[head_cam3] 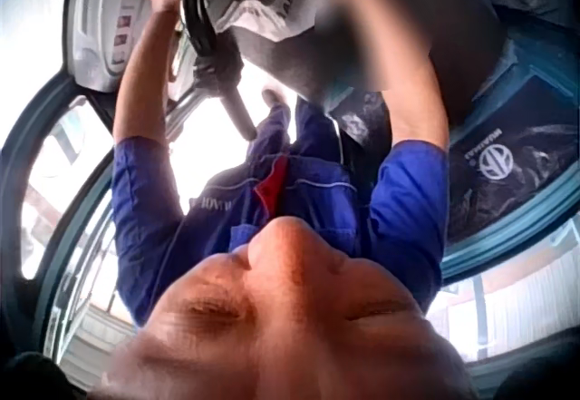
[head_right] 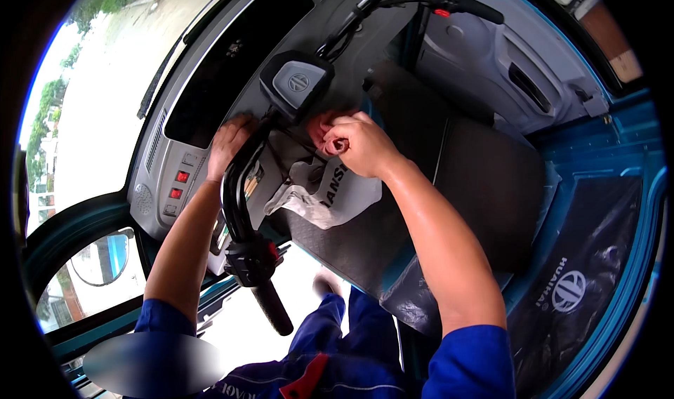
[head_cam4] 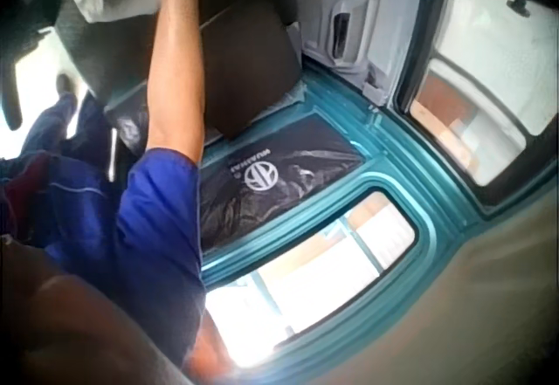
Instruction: The person wipes the interior of a teal three-wheeled vehicle using a red cloth. They clean the dashboard, steering column, door frames, and floor mats, then exit and re-enter to wipe the passenger side floor and door panel.
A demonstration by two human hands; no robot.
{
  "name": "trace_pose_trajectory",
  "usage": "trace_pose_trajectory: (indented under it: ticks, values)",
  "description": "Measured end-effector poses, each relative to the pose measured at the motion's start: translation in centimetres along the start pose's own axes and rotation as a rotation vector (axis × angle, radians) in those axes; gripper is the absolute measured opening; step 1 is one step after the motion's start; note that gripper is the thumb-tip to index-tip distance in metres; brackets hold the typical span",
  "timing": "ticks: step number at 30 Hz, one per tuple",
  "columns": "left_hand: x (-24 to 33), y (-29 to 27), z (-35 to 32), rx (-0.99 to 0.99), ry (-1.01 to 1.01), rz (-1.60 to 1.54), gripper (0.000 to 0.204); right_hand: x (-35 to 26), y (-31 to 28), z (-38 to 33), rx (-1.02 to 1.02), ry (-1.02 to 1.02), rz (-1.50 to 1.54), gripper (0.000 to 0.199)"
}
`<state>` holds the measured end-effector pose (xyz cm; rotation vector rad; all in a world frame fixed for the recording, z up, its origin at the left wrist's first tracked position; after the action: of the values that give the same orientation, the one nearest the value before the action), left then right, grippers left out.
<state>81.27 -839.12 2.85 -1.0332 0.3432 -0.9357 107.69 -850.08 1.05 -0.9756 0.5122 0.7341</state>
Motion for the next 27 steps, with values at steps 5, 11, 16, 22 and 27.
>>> trace_pose_trajectory:
  ticks: [5, 11, 16, 22, 27]
  values:
    - [3.6, -4.8, -0.7, 0.237, -0.081, -0.003, 0.031, 1.0, -3.9, -4.7, 0.489, 0.707, 0.509, 0.017]
    - [11.5, -10.6, -14.8, 0.459, -0.996, -0.856, 0.038, -0.5, -4.7, -11.3, 0.708, 0.959, 0.616, 0.018]
    - [19.4, -13.4, -20.8, 0.201, -0.884, -1.146, 0.058, -3.0, -4.1, -13.8, 0.77, 0.957, 0.587, 0.017]
    - [20.7, -14.0, -26.9, -0.04, -0.977, -1.112, 0.051, -7.0, 2.3, -20.7, 0.702, 0.96, 0.508, 0.02]
    - [22.5, -17.5, -33.2, -0.259, -1.06, -0.761, 0.054, -12.4, 11.6, -28.8, 0.452, 1.064, 0.608, 0.012]
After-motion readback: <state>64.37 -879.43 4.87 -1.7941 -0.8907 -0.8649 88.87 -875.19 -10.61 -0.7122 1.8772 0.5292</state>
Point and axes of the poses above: each hand's wrist, its own z-axis towards the middle knuckle, its own y-axis out of the palm, x = y × z, the point moved 6 cm from there along z, towards the middle knuckle, and after that the axes turned 13 degrees about x, right-handed, at the moved point
